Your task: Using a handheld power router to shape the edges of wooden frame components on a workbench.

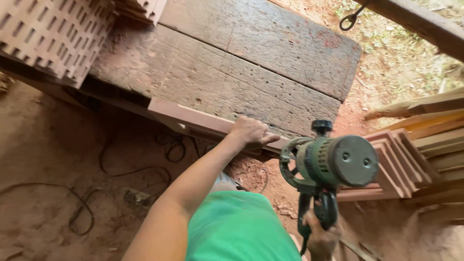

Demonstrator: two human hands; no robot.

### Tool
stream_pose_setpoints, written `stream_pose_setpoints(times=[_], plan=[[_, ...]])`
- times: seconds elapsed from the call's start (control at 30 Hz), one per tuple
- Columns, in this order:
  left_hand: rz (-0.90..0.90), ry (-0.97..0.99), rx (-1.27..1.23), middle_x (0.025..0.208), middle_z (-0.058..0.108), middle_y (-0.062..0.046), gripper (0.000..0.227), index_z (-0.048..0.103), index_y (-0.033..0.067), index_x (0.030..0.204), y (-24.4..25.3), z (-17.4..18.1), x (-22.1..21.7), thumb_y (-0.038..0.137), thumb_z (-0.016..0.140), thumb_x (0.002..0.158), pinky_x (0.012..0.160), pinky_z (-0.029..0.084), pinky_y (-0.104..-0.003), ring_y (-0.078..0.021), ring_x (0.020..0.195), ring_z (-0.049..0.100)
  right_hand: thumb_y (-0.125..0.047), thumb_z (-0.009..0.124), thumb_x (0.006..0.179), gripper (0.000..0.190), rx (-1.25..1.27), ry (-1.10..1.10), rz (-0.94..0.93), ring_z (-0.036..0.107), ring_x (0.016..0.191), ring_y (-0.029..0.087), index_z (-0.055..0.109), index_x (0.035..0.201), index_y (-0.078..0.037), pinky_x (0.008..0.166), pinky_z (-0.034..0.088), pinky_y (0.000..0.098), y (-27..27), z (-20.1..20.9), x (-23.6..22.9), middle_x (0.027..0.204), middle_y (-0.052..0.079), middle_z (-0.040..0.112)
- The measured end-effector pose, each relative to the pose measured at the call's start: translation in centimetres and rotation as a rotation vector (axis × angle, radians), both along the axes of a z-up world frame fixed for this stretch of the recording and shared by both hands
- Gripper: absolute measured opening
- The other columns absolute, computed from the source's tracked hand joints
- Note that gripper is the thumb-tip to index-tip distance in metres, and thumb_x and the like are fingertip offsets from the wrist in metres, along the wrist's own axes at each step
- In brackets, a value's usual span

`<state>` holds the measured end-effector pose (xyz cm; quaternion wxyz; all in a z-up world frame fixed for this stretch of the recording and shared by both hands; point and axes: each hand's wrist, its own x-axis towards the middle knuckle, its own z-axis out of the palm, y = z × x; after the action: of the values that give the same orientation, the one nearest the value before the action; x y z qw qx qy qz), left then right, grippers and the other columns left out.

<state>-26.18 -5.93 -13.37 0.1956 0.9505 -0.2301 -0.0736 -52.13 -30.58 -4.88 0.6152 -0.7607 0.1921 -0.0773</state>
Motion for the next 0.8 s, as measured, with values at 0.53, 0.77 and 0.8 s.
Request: stream_pose_setpoints(times=[0.53,0.77,0.8], plan=[[0.06,0.379,0.152,0.112,0.075,-0.006,0.101,0.08,0.0201,0.107,-1.4,2.3,1.7,0.101,0.033,0.069,0.086,0.052,-0.051,-0.0272,0.099,0.071,0.0,0.058,0.09,0.023,0.211,-0.088,0.158,0.052,0.055,0.012,0.058,0.112,-0.005,0.057,0.049,0.0251,1.3,-0.1,4.5,0.069,0.005,0.057],[0.061,0.302,0.241,0.096,0.075,-0.008,0.095,0.074,0.0167,0.1,-1.1,3.0,1.0,0.093,0.019,0.089,0.061,0.056,-0.034,-0.0195,0.077,0.072,-0.001,0.058,0.09,0.02,0.19,-0.092,0.182,0.054,0.054,0.012,0.058,0.109,-0.007,0.057,0.049,0.0239,2.3,0.2,5.3,0.066,0.002,0.057],[0.07,0.306,0.236,0.096,0.075,-0.008,0.095,0.074,0.0167,0.1,-1.2,2.6,1.1,0.093,0.019,0.089,0.061,0.056,-0.034,-0.0195,0.077,0.072,-0.001,0.058,0.09,0.02,0.186,-0.089,0.193,0.054,0.054,0.012,0.058,0.109,-0.007,0.057,0.049,0.0239,2.8,0.5,5.4,0.066,0.002,0.057]])
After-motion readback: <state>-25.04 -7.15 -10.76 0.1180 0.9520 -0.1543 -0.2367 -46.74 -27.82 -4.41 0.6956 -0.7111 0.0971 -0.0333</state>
